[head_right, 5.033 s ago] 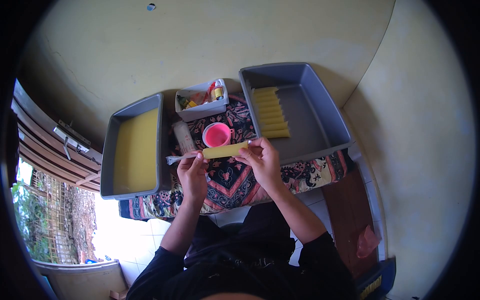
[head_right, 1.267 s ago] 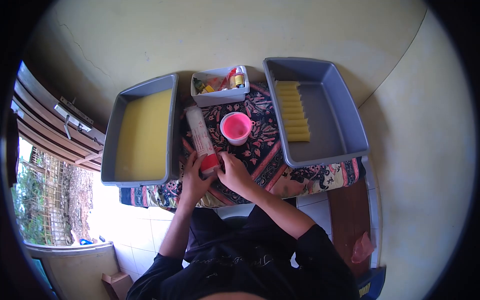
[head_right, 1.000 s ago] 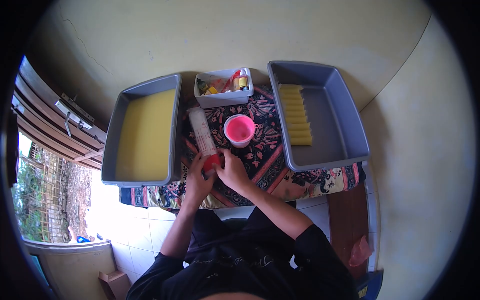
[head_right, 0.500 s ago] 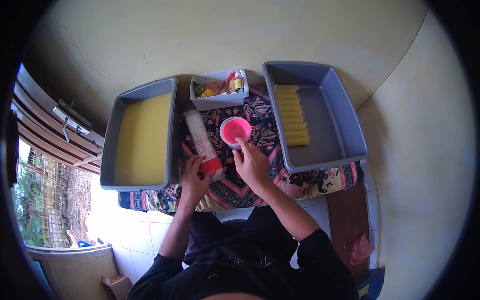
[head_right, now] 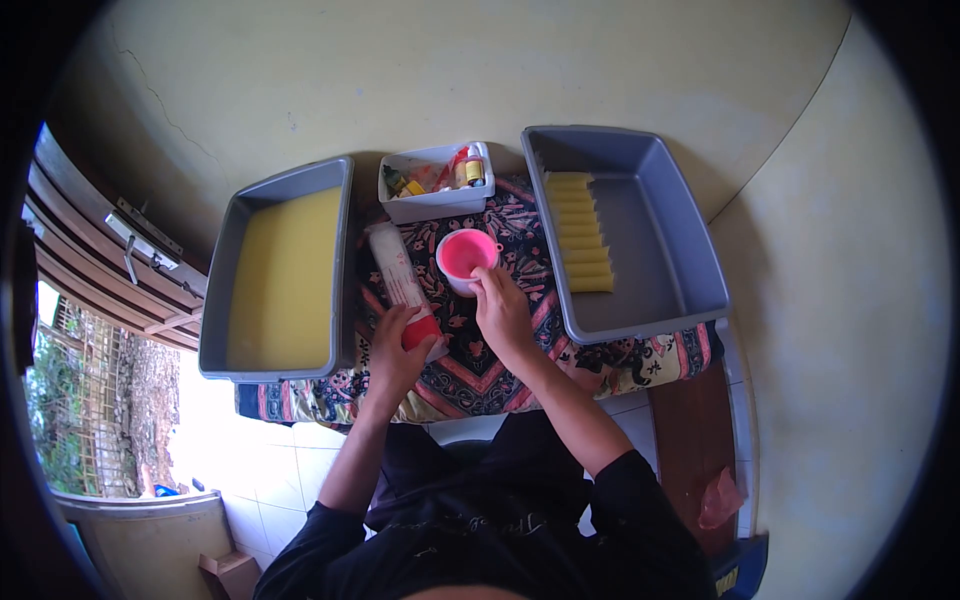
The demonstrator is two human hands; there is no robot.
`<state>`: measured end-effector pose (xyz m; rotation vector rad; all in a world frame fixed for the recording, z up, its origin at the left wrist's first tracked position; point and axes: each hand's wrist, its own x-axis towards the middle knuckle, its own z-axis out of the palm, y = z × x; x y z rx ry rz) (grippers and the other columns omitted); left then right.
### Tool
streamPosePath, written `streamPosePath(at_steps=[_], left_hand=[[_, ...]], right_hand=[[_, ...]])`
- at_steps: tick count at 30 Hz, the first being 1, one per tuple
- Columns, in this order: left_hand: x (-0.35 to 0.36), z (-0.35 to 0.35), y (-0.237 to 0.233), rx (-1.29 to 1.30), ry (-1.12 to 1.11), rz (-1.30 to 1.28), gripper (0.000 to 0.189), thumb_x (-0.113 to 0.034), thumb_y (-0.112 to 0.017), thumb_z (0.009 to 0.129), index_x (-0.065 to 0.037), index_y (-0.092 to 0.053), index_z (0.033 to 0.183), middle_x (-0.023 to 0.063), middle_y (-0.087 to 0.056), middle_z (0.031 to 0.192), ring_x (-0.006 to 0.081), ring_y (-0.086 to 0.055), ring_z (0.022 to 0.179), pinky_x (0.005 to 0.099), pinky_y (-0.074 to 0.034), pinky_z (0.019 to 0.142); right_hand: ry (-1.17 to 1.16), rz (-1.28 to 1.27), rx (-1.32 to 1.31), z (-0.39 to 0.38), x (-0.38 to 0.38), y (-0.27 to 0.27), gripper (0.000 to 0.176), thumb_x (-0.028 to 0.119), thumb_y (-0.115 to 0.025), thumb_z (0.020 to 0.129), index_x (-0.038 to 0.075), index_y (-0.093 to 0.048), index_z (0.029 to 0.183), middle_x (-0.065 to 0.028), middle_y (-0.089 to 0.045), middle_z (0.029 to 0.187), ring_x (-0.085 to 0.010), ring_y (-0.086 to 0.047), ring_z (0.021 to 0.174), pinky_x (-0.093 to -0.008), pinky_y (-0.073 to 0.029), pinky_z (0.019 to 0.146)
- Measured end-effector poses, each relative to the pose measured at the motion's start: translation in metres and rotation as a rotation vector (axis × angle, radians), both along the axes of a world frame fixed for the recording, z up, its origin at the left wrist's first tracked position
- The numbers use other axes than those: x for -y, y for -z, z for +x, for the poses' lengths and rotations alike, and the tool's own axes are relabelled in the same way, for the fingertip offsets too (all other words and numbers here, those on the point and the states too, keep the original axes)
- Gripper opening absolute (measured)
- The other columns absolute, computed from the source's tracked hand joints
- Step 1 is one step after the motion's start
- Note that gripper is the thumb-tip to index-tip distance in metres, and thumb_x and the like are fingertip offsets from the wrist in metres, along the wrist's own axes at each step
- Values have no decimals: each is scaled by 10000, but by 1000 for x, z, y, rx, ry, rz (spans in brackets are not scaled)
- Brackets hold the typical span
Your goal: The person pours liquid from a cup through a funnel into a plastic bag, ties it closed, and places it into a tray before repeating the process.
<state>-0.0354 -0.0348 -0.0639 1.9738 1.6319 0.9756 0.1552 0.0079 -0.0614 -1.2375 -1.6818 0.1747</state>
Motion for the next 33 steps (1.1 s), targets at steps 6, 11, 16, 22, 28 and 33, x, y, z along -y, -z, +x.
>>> streamPosePath(at_steps=[6,11,16,22,28,33], left_hand=[[-2,6,-9,28,-18,60,472,-146,-754,734,-40,-600,1167,183,-547,1229,353,-530,1154,407,-428,978],[-36,11,-11,147,19,152,461,-104,-740,733,-31,-602,1166,183,-587,1178,337,-561,1122,394,-437,959],[-53,20,-22,245,83,177,410,-77,-729,735,-31,-619,1127,188,-610,1122,354,-594,1046,393,-465,914],[-52,21,-21,226,94,149,397,-63,-715,747,-39,-631,1134,176,-623,1134,311,-609,1064,366,-463,920],[-37,-2,-9,276,72,78,328,-57,-691,774,-11,-628,1092,192,-631,1062,358,-615,1004,392,-476,893],[-14,-19,13,120,11,-33,332,-42,-645,799,-12,-605,1126,191,-585,1163,355,-563,1096,405,-446,939]], right_hand=[[-5,56,-13,-7,-28,-8,148,-19,-598,835,0,-559,977,-157,-589,855,-339,-616,769,-403,-492,653],[-45,87,7,-12,-53,-4,147,-15,-602,831,7,-561,970,-160,-592,861,-350,-615,790,-422,-489,660],[-87,97,3,-10,-62,3,172,-6,-607,828,15,-566,993,-156,-584,846,-352,-607,774,-427,-486,660],[5,33,30,-9,-33,-17,217,56,-663,803,17,-575,998,-159,-588,844,-331,-611,752,-408,-483,645],[-190,-341,6,-17,12,0,221,102,-724,776,4,-609,938,-97,-634,663,-282,-639,604,-380,-486,561],[-274,-522,60,-28,28,11,333,104,-731,762,-21,-584,1033,-117,-674,740,-263,-675,689,-352,-516,660]])
